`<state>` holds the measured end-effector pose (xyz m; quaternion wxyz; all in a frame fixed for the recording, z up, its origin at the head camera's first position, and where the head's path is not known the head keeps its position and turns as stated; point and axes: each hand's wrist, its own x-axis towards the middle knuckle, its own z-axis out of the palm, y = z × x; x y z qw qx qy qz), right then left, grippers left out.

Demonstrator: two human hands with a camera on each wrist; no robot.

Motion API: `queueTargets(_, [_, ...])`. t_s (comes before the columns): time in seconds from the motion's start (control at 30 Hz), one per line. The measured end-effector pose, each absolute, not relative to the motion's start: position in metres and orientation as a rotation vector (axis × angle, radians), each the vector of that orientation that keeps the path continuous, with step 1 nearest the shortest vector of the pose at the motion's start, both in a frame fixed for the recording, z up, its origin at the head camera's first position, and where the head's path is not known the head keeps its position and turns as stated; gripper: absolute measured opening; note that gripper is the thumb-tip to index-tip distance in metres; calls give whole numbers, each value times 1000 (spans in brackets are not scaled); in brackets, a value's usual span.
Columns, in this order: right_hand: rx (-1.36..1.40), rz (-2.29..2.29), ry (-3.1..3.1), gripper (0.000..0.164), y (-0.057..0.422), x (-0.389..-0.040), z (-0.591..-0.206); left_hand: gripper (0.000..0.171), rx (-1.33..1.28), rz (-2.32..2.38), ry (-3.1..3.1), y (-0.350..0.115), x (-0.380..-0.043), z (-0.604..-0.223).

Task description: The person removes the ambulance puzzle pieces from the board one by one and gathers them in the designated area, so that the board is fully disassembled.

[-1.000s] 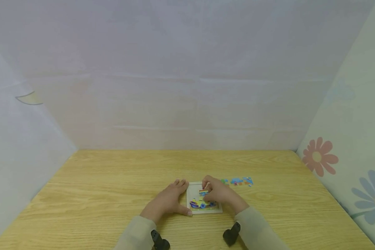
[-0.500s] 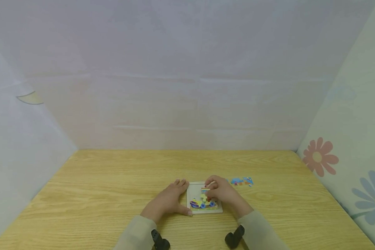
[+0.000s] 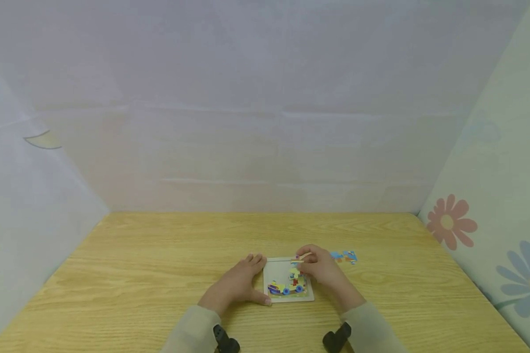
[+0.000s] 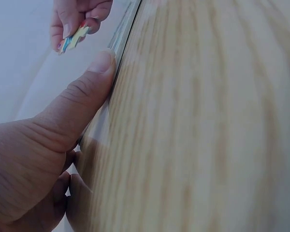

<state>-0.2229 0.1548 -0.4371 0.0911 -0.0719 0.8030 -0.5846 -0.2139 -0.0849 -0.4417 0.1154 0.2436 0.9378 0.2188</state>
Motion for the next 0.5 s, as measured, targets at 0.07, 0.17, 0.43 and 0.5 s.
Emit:
queueTargets(0.07, [-185, -1770, 2377, 29, 157, -222, -437, 108, 717, 637, 2748, -85, -214, -442])
queueTargets(0.17, [-144, -1802, 2388, 30, 159, -221, -437, 108, 715, 636, 2742, -85, -215, -443])
queueTargets(0.43, [-128, -1903, 2383, 31, 168, -216, -431, 109, 701, 643, 2732, -86, -215, -444])
queueTargets(0.5, [-115, -1929, 2375, 31, 170, -215, -431, 109, 700, 645, 2731, -85, -215, -444])
